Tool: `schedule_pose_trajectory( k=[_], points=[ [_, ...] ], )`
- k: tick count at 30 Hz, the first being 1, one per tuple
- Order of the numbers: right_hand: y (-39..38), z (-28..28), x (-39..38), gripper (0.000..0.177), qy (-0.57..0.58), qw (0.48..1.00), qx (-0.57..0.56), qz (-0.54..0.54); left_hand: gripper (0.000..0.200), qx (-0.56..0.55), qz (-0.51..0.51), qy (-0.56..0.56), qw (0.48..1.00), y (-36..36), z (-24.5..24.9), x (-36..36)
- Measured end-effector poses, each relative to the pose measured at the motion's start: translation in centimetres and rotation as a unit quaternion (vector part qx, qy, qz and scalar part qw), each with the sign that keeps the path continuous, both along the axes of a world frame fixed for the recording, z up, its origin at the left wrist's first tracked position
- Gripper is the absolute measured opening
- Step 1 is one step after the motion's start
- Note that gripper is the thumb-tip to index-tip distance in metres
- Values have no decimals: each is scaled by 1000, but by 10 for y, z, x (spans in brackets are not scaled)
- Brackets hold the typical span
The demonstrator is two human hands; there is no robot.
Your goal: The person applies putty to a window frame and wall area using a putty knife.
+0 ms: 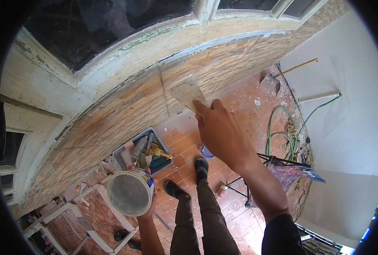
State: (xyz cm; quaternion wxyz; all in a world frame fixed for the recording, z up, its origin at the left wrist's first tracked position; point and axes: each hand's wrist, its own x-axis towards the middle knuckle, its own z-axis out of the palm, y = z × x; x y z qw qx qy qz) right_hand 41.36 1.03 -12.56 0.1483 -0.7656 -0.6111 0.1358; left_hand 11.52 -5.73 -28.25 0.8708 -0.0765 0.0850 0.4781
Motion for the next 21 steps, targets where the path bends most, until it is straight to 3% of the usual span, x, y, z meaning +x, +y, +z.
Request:
schedule_pose_trajectory(
  k=[7, 9, 11, 12, 15, 21],
  points=[
    [45, -38, 2, 36, 17, 980, 195, -39, 64, -11, 8, 26, 1000, -2, -7, -8],
    [44, -48, -6, 38, -4, 985, 169, -44, 65, -14, 19, 29, 999, -4, -8, -10],
    [29, -51, -16, 39, -8, 988, 148, -38, 72, -64, 42, -83, 994, -9, -15, -14],
    [19, -36, -17, 39, 9, 997, 73, -16, 75, -88, 55, -139, 985, -11, -17, -15],
    [6, -28, -25, 39, 34, 992, 121, -6, 66, -41, 23, 7, 999, -6, -3, -15],
    [35, -35, -23, 37, -28, 984, 176, -30, 64, -72, 15, -1, 997, -5, -9, -19]
  ],
)
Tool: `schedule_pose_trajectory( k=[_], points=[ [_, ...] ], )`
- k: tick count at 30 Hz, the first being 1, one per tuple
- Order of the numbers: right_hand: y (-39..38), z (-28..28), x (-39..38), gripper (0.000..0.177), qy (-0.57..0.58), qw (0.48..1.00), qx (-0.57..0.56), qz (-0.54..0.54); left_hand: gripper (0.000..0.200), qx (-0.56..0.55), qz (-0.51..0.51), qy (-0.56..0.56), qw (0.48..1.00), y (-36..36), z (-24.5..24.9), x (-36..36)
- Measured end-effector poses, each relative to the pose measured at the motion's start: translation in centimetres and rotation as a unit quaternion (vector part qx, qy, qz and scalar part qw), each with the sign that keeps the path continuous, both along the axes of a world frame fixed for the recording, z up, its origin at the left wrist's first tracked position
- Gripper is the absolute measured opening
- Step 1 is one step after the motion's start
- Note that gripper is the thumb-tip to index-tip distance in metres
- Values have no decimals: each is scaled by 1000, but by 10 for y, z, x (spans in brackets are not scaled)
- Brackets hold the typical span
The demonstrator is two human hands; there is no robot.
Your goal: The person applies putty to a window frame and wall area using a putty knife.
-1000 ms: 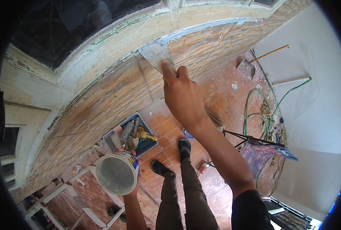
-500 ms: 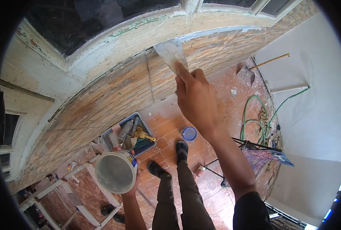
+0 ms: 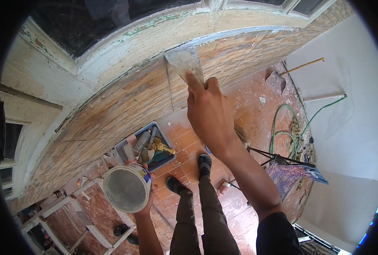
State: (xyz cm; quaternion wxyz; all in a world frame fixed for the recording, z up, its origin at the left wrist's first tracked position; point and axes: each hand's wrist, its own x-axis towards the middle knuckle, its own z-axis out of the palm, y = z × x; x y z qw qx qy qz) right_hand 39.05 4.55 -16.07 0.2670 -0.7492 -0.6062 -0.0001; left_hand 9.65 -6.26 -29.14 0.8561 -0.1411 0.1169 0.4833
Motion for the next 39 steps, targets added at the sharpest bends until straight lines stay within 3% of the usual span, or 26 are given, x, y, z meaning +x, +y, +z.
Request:
schedule_pose_trajectory(
  k=[15, 18, 21, 24, 27, 30, 33, 36, 38, 39],
  points=[
    [-2, 0, -5, 37, 158, 986, 59, -20, 68, 34, -11, -11, 999, -4, -10, 12],
    [-11, 19, -3, 35, 137, 989, 41, -44, 67, 24, -17, -6, 1000, -2, -13, 14],
    [-25, 18, 0, 36, 93, 995, 23, 2, 65, 47, -20, -18, 999, 5, -7, 20],
    [-49, 23, -5, 39, 126, 989, -5, 79, 67, 56, -24, 27, 998, 6, -24, 14],
    [-72, 23, -13, 41, 115, 982, -79, 128, 72, 7, 63, 133, 989, 9, -26, 29],
    [-39, -3, 11, 41, 57, 996, -4, 70, 74, 29, 29, 151, 988, 16, -38, 24],
    [-1, -31, 34, 40, 9, 997, 58, 42, 76, 80, -10, 64, 995, 26, -29, 23],
    [6, -39, 25, 38, -5, 999, 25, 31, 76, 90, 1, 16, 996, 23, -24, 26],
    [-9, -19, 12, 36, -18, 999, -31, 29, 77, 35, 11, 76, 996, 17, -23, 29],
    [-24, -5, 13, 35, 12, 990, -119, 73, 78, 8, 17, 105, 994, 15, -23, 30]
  ],
)
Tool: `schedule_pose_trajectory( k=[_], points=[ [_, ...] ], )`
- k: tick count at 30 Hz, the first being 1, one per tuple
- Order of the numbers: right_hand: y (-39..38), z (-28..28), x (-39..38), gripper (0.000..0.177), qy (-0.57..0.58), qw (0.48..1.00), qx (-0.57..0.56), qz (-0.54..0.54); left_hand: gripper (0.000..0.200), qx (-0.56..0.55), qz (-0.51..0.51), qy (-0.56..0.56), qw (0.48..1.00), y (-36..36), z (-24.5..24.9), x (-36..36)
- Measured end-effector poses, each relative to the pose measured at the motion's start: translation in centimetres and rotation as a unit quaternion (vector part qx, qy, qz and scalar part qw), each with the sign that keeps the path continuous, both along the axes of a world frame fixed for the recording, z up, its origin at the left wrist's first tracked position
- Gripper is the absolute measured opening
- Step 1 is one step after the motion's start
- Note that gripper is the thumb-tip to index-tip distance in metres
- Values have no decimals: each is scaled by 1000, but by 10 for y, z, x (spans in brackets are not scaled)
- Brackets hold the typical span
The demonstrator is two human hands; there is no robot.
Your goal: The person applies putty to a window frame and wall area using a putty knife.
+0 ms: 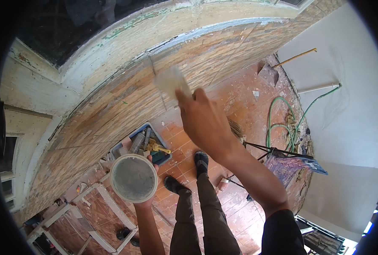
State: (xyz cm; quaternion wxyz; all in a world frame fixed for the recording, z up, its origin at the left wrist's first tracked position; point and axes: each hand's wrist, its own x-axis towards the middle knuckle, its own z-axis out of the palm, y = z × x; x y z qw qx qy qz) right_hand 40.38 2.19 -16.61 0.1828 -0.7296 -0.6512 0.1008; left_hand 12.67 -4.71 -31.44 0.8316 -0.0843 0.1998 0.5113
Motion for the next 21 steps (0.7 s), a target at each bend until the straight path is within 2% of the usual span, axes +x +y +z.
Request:
schedule_pose_trajectory(
  k=[2, 3, 6, 7, 9, 10, 12, 16, 19, 21],
  points=[
    [-34, 7, -6, 37, 30, 998, -17, 60, 69, 70, -13, 23, 997, 2, -11, 0],
    [-47, 23, -14, 38, 66, 996, -31, 55, 67, 107, -17, 35, 994, 3, -17, 0],
    [-77, 81, -24, 40, 115, 982, -127, 85, 68, 81, -31, 31, 996, 25, -25, -2],
    [-82, 89, -24, 41, 120, 973, -168, 100, 68, 75, -33, 65, 994, 33, -20, 2],
    [-83, 89, -27, 42, 59, 950, -241, 187, 68, 64, -44, 132, 988, 43, -8, 7],
    [-83, 88, -29, 43, 28, 933, -276, 228, 68, 54, -49, 94, 993, 45, -5, 7],
    [-79, 79, -33, 38, -9, 942, -222, 251, 67, 37, -59, 20, 997, 49, -1, 5],
    [-81, 82, -44, 26, -61, 933, -188, 300, 68, 46, -101, 95, 989, 58, 0, 1],
    [-70, 61, -47, 48, -79, 922, -138, 354, 69, 82, -143, 149, 975, 57, 0, -2],
    [-64, 45, -54, 46, -102, 922, -112, 357, 70, 115, -194, 169, 960, 58, -5, -4]
  ],
)
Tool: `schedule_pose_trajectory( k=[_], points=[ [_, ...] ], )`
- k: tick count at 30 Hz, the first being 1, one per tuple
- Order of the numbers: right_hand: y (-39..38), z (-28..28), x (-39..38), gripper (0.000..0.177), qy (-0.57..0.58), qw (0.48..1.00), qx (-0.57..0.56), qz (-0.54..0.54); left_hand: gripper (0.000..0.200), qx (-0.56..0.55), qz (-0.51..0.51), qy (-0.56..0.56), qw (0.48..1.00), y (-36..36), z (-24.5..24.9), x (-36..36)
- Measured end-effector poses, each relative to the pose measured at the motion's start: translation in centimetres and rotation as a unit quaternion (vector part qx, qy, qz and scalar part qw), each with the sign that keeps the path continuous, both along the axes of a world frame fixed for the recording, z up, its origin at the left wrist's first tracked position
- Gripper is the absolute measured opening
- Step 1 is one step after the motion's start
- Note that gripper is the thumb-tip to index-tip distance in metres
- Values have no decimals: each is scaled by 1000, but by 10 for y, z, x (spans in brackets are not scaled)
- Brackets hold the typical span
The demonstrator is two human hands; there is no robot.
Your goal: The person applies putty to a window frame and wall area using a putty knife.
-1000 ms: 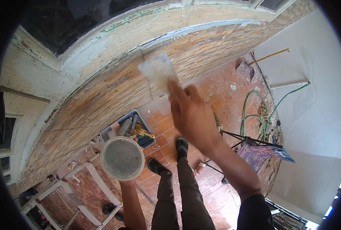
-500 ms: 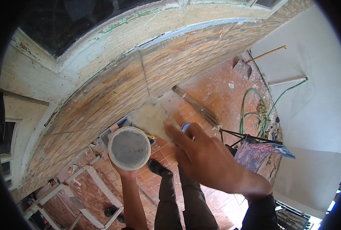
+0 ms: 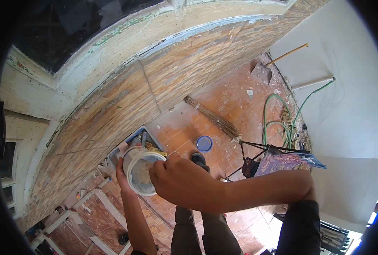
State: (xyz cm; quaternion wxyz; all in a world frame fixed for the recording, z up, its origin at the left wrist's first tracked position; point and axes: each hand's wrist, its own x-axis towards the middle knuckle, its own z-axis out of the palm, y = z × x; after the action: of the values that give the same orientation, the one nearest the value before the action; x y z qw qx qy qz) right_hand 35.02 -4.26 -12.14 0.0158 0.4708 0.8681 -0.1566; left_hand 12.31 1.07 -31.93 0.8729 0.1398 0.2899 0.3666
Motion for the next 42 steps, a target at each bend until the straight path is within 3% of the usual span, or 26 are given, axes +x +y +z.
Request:
schedule_pose_trajectory(
  k=[4, 7, 10, 13, 16, 17, 20, 23, 24, 27, 30, 32, 34, 37, 42],
  points=[
    [-2, -21, -5, 43, -22, 999, -30, -7, 69, -14, -5, 20, 1000, -7, 10, 12],
    [-3, -26, 3, 38, 25, 991, -131, -21, 70, -13, 14, 28, 999, -11, 5, 13],
    [5, -26, 18, 29, 18, 950, -310, -13, 64, -15, 6, -67, 998, -14, 7, 10],
    [12, -33, 43, 31, 137, 922, -360, -33, 65, -36, 2, -57, 998, -16, 8, 14],
    [5, -14, 65, 35, 164, 880, -437, -92, 67, -64, -6, -99, 993, -15, 1, 22],
    [-10, -16, 76, 36, 210, 896, -379, -97, 66, -86, 7, -102, 991, -14, 0, 22],
    [-20, -2, 97, 39, 346, 812, -440, -163, 71, -79, 40, -56, 995, -11, -8, 20],
    [-37, -20, 107, 40, 506, 661, -498, -241, 64, -85, 77, -185, 976, -9, -10, 22],
    [-40, -26, 105, 41, 554, 635, -481, -241, 63, -89, 90, -227, 966, -10, -16, 22],
    [-45, -37, 92, 39, 686, 533, -426, -252, 61, -92, 100, -192, 972, -4, -32, 25],
    [-35, -46, 88, 39, 648, 658, -259, -281, 64, -74, 100, -179, 976, 3, -30, 36],
    [-12, -47, 86, 42, 510, 794, -58, -325, 75, -142, 124, -217, 958, 5, -35, 34],
    [19, -59, 93, 42, 364, 865, 123, -322, 83, -164, 137, -227, 950, 3, -37, 32],
    [61, -76, 86, 44, 319, 849, 235, -350, 86, -140, 144, -204, 958, -7, -33, 28],
    [107, -121, 79, 51, 292, 841, 325, -321, 84, -133, 149, -213, 956, -30, -19, 26]
  ],
)
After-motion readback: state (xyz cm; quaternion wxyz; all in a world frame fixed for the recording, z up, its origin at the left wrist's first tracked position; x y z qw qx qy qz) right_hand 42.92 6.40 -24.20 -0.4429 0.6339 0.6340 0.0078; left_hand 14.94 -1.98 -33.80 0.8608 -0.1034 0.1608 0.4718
